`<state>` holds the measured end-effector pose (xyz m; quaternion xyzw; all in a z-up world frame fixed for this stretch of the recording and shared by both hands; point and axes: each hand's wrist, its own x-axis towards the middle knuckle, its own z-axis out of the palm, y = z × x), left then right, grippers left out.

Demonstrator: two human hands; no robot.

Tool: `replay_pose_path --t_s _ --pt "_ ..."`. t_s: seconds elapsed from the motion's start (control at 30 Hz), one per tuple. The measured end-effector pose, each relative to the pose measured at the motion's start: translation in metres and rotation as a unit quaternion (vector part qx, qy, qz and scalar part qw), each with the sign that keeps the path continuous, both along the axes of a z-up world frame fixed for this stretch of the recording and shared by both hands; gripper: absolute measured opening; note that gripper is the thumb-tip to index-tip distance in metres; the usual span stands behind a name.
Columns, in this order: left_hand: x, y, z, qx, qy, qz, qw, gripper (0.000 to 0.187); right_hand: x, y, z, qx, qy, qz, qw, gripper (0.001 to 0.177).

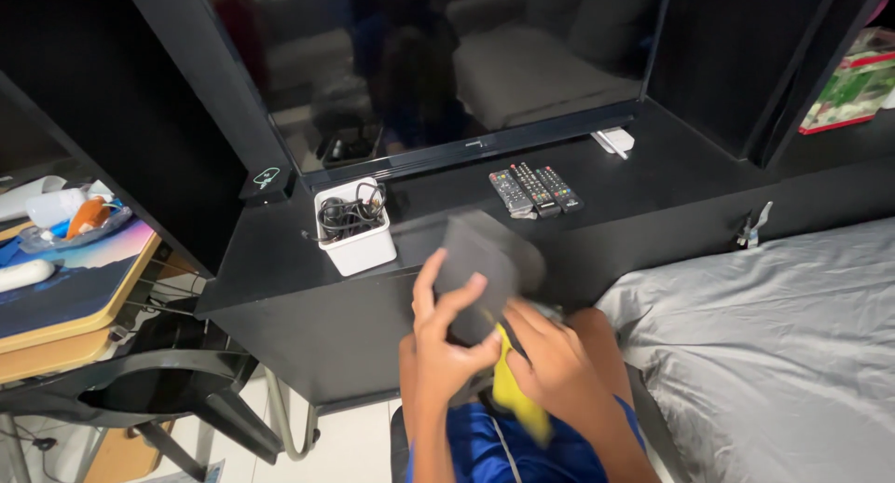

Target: The recorder is cleaning multiple television remote controls using a yellow microfiber cloth.

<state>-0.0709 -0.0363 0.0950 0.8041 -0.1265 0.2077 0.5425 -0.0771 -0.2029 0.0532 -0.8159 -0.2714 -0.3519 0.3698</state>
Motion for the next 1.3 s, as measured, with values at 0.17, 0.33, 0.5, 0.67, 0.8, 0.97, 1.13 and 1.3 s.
replay_pose_path --t_s 0.17,0.33,0.5,0.67,0.8,0.97,1.13,1.3 --pt "0.003 -0.002 -0.012 0.149 -0.165 -0.122 0.967 0.061 -0.009 -0.019 0.025 -0.176 0.012 -0.065 0.982 0.036" --pt "-0.003 -0.002 -0.012 0.201 -0.161 -0.141 0.956 0.059 -0.010 -0.014 0.043 -0.202 0.010 -0.016 0.979 0.040" --pt "-0.007 -0.007 -0.008 0.241 -0.193 -0.061 0.949 0.058 0.003 -0.015 0.024 -0.134 0.071 -0.051 0.987 0.034" --pt "0.005 0.001 -0.015 0.119 -0.118 -0.108 0.980 0.060 0.004 -0.034 0.011 -0.028 0.119 0.013 0.992 0.029" --pt "0.013 0.011 -0.023 0.132 -0.126 -0.041 0.982 0.068 0.014 -0.069 -0.048 0.363 0.349 0.068 0.861 0.028" --pt "0.015 0.010 -0.025 0.157 -0.156 -0.043 0.974 0.070 0.005 -0.054 -0.012 0.342 0.228 0.054 0.910 0.038" --pt "0.003 0.010 -0.017 0.194 -0.185 -0.070 0.961 0.070 0.015 -0.050 -0.022 0.024 0.261 0.049 0.964 0.038" --pt "-0.008 0.013 -0.011 0.170 -0.174 -0.155 0.957 0.068 0.006 -0.054 -0.019 -0.030 0.322 0.153 0.934 0.040"
